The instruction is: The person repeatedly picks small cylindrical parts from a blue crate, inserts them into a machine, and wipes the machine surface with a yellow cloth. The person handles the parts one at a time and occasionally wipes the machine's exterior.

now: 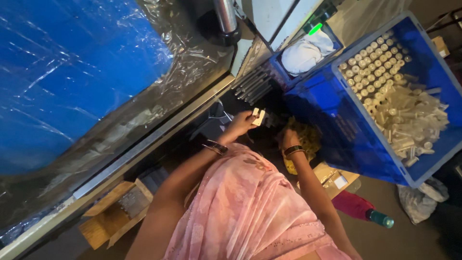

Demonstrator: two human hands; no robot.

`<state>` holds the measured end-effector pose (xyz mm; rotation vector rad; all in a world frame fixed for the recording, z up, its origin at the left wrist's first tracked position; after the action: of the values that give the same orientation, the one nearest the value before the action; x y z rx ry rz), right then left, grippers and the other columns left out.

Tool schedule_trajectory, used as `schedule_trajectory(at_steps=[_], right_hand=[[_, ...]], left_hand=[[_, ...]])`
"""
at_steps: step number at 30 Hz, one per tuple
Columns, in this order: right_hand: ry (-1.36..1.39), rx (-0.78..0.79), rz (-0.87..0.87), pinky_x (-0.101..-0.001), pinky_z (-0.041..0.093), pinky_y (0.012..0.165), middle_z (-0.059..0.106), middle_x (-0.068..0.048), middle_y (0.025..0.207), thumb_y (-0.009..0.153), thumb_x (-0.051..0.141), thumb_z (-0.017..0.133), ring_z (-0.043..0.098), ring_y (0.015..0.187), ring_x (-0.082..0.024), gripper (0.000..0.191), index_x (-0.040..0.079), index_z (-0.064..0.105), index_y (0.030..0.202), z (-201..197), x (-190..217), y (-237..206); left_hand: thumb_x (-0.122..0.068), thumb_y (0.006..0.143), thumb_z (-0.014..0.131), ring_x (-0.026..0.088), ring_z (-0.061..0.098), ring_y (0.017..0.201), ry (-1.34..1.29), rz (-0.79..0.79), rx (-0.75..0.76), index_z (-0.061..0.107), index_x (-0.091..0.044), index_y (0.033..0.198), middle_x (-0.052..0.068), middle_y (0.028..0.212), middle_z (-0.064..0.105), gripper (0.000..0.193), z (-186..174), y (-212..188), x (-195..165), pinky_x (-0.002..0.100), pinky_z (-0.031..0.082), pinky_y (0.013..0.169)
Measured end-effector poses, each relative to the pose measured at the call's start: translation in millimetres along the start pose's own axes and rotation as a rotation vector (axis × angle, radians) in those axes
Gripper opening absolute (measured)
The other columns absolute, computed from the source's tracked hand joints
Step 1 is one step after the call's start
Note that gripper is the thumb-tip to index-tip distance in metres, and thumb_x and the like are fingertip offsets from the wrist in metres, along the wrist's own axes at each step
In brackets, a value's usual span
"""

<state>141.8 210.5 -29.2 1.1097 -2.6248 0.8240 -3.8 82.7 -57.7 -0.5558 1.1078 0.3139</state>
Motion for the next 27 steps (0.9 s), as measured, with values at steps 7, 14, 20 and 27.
schedule_trajectory(at_steps=[7, 14, 20, 27], right_hand=[[0.635, -0.33, -0.272, -0.0359, 0.056, 0.071, 0.074, -0.01, 0.093, 0.099, 0.021, 0.07, 0.07, 0.081, -0.021, 0.024, 0.0, 0.072, 0.111, -25.6, 42.2, -4.8], [1.11, -0.114, -0.095, -0.0307, 0.039, 0.057, 0.06, -0.004, 0.079, 0.106, 0.044, 0.055, 0.047, 0.062, -0.015, 0.049, 0.008, 0.064, 0.138, -3.1, 46.1, 15.8], [0.993, -0.135, -0.817, -0.0337, 0.051, 0.089, 0.06, -0.008, 0.109, 0.084, 0.059, 0.085, 0.059, 0.1, -0.018, 0.086, -0.003, 0.05, 0.13, -57.1, 111.1, -24.0], [0.618, -0.496, -0.726, -0.035, 0.049, 0.071, 0.063, -0.009, 0.083, 0.081, 0.067, 0.074, 0.06, 0.074, -0.02, 0.074, -0.003, 0.063, 0.102, -74.3, 107.3, -21.4]], left_hand=[[-0.014, 0.101, 0.065, 0.007, 0.068, 0.091, -0.068, -0.014, 0.017, 0.068, -0.003, 0.129, 0.001, 0.106, 0.072, 0.03, -2.3, -3.9, -0.9, 0.022, 0.058, 0.074], [-0.012, 0.1, 0.068, 0.004, 0.064, 0.089, -0.168, 0.002, 0.047, 0.062, -0.007, 0.14, -0.002, 0.108, 0.071, 0.041, 2.5, -12.3, -15.3, 0.021, 0.055, 0.075], [-0.011, 0.098, 0.066, 0.004, 0.064, 0.091, -0.233, -0.019, 0.165, 0.052, -0.013, 0.149, -0.002, 0.109, 0.069, 0.053, 24.8, -30.1, -43.9, 0.02, 0.057, 0.076], [-0.024, 0.107, 0.056, 0.006, 0.065, 0.094, -0.403, -0.067, 0.152, 0.055, -0.006, 0.15, -0.002, 0.117, 0.069, 0.046, 44.3, -35.6, -62.3, 0.023, 0.057, 0.083]])
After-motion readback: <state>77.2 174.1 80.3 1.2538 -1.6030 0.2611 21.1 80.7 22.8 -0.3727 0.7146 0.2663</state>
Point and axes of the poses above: each hand's wrist, its own y-axis towards the middle knuckle, its own z-axis out of the palm, x = y × z, the point moved 10 cm from there along y, towards the middle knuckle
